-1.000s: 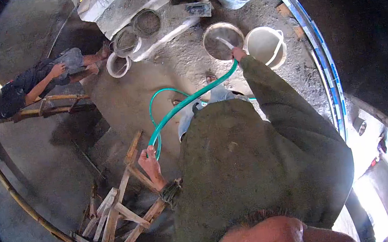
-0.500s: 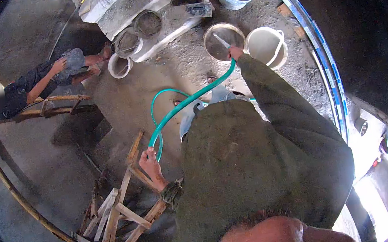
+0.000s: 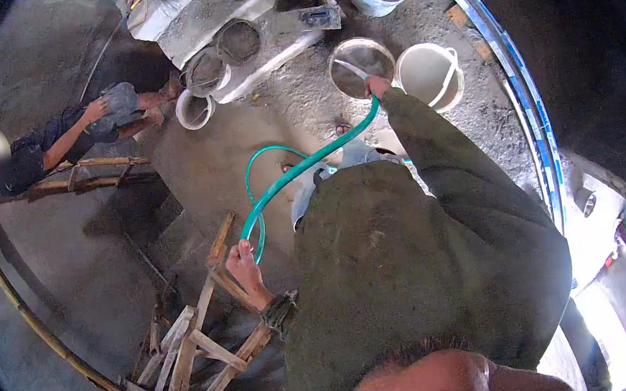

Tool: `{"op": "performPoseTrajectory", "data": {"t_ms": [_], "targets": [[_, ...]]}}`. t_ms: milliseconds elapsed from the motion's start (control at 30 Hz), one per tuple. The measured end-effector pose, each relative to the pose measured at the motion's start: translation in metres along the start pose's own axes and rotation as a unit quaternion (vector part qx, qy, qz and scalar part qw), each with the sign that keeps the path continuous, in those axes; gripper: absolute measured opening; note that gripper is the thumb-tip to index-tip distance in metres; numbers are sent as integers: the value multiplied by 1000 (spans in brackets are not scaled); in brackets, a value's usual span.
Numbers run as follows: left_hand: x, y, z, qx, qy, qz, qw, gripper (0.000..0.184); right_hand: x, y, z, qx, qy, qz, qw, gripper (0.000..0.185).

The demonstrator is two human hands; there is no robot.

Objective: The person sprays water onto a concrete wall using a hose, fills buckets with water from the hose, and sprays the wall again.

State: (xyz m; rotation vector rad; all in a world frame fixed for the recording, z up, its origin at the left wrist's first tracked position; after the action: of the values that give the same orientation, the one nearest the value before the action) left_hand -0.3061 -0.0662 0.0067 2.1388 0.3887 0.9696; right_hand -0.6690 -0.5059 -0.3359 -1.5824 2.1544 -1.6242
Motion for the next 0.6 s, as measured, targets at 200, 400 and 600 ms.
{"op": "performPoseTrajectory", "data": {"t_ms": [200,400,600], "targets": [[1,-1,2,-11,2,26,1000,34,-18,20,10,-23,-140,3,990,28],[-5,11,1,-14,10,45,999,33,-9,41,-1,-40,-59,585,808,23],[-12,23,1,-28,0,80,996,36,4,64,10,-52,-36,56,996,24]]}}
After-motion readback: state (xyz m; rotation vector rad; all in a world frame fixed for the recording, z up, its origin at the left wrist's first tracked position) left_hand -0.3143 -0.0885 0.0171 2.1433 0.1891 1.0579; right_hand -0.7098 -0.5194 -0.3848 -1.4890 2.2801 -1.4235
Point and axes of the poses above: each hand's wrist, its own z-axis towards the middle knuckle, its own x-axis out of the back of the hand, y = z × x, the point moved 10 cm from there along z, towards the middle knuckle, and after that the axes turned 7 degrees about -y, right-handed, at the moved point
